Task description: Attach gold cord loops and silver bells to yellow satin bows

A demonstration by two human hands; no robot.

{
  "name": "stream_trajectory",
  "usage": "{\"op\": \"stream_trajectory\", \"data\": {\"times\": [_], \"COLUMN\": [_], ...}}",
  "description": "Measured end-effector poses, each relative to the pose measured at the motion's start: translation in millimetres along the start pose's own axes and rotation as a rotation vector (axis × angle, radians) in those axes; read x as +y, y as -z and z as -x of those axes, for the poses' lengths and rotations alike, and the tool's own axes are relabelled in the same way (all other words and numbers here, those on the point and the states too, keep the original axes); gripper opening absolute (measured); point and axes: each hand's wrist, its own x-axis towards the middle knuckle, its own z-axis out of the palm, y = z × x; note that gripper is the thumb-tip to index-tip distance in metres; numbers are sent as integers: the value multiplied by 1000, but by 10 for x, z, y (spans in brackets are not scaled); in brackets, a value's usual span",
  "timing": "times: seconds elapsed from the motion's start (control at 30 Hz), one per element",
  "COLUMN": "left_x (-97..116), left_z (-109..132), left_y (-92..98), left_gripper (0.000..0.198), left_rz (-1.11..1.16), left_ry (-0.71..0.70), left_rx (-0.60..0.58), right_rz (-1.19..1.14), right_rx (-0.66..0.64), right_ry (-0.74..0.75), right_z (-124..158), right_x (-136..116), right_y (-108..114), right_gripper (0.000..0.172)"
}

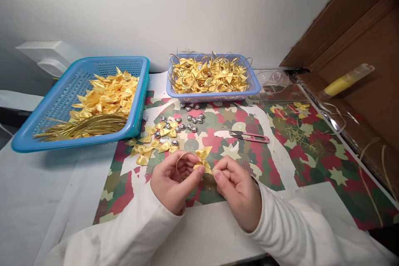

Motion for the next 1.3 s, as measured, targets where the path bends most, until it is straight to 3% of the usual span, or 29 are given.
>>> {"op": "stream_trajectory", "data": {"times": [0.33,0.63,0.97,1.3], "left_x": [-9,38,34,38], "left_z": [-9,-5,-13,16], "left_y": [39,46,55,18], "left_gripper": [12,14,18,20], "left_rz": [-67,-20,-19,110], "left_ry": [-87,57,77,186], "left_rx": [-74,-105,-120,-138], "right_rz": [42,39,24,14], "right_rx": [-11,-29,-33,-20], "right_ry": [-4,7,13,10], "right_z": [6,15,14,27], "right_x": [-28,-33,-31,-30], "right_y": [17,29,16,7], "right_gripper": [23,21,21,23]}}
